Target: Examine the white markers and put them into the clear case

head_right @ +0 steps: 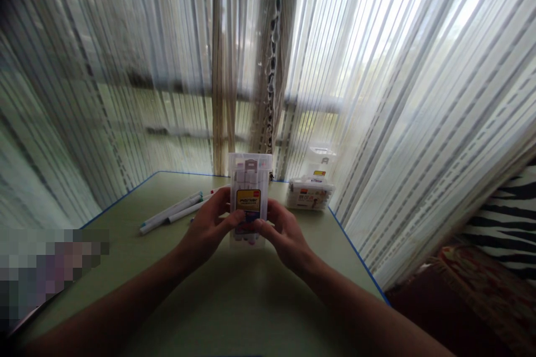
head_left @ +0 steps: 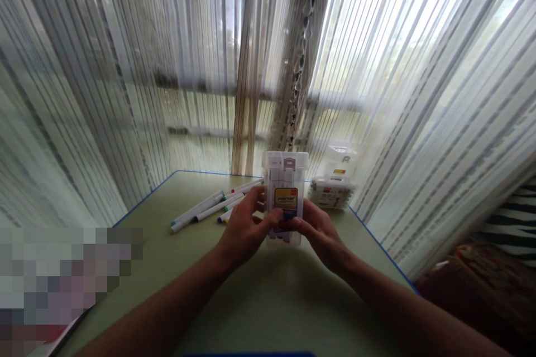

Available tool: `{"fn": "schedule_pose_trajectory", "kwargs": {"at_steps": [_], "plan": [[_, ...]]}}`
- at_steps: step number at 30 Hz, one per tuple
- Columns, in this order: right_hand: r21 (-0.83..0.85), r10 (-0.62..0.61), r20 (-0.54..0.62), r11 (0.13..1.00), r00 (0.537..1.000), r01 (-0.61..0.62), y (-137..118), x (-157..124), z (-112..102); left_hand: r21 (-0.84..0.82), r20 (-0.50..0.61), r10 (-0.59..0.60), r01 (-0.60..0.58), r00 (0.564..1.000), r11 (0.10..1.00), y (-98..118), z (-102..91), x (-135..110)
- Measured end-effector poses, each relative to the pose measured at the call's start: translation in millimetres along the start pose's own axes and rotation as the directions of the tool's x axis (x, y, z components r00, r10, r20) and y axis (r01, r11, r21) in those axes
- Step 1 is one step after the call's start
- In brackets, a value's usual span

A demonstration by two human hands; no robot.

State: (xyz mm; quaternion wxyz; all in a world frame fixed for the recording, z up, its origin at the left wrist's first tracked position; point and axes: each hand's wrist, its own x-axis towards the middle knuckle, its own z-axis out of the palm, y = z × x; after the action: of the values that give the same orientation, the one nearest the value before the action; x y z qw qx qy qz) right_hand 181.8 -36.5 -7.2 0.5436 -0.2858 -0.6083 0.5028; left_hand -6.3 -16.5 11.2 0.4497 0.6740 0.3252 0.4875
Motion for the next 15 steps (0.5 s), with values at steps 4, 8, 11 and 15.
{"fn": "schedule_pose_trajectory", "kwargs": {"at_steps": [4,8,11,15], "plan": [[0.082,0.004,0.002,0.997,1.0,-0.004,0.7,0.3,1.3,-0.098,-0.024,-0.01,0.008,1.0,0.995,1.3,0.9,1.0],[0.178,0.053,-0.003,0.983,0.999,-0.051,0.3,0.8,2.5,-0.257,-0.05,-0.084,0.068,0.995,0.964,4.1,2.2,4.3],[0.227,0.076,-0.024,0.971,0.997,-0.068,-0.9,1.7,4.3,-0.327,-0.017,-0.123,0.111,0.992,0.938,5.1,2.6,6.7],[0.244,0.109,-0.059,0.965,0.992,-0.091,-2.5,3.1,5.9,-0.413,0.09,-0.151,0.175,0.984,0.894,1.3,2.0,8.5]]}}
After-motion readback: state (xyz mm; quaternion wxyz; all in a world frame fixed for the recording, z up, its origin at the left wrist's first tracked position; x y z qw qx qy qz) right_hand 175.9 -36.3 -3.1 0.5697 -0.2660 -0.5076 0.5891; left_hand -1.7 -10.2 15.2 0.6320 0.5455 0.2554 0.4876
